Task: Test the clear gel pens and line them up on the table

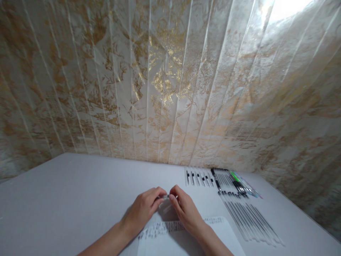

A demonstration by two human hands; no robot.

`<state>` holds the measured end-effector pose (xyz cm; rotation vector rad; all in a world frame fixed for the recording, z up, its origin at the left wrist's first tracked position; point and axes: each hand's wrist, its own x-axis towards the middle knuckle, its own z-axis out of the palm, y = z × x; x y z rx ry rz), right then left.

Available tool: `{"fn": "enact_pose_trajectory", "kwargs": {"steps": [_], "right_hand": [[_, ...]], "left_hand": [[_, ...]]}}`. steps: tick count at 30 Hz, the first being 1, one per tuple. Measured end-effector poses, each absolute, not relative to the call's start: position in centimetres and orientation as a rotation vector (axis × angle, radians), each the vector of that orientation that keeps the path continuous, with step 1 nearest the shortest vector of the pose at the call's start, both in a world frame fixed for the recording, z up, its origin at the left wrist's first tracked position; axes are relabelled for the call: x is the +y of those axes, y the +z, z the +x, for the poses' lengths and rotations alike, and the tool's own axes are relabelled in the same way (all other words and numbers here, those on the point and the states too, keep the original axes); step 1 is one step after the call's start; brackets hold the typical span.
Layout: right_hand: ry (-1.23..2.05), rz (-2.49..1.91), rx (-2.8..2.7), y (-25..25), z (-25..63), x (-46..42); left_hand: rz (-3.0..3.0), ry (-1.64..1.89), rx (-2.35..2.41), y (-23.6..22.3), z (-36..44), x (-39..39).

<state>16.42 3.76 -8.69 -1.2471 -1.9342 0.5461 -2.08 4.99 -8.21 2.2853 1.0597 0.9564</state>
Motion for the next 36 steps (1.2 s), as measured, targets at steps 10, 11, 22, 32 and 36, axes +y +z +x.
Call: {"fn": "enact_pose_trajectory", "kwargs": {"steps": [10, 11, 22, 32, 36], "right_hand": [[0.522, -1.297, -1.94, -8.4, 16.4, 3.8], [0.518, -1.294, -1.948, -8.3, 16.4, 3.7], [0.591, -1.276, -1.968, -7.7, 16.4, 3.4], [1.236, -1.206, -1.676, -8.5, 16.0, 3.7], [1.279, -1.192, -1.656, -7.8, 15.9, 3.6]], "left_hand": [[2.33, 0.963, 1.032, -8.8, -2.2, 5.1], [2.343, 0.956, 1.027, -8.8, -2.3, 5.1], [2.414, 1.026, 0.988, -8.8, -2.1, 5.3], [2.654, 1.157, 0.815, -8.4, -2.4, 5.4], [2.74, 1.227, 0.802, -7.9, -2.3, 5.3]]}}
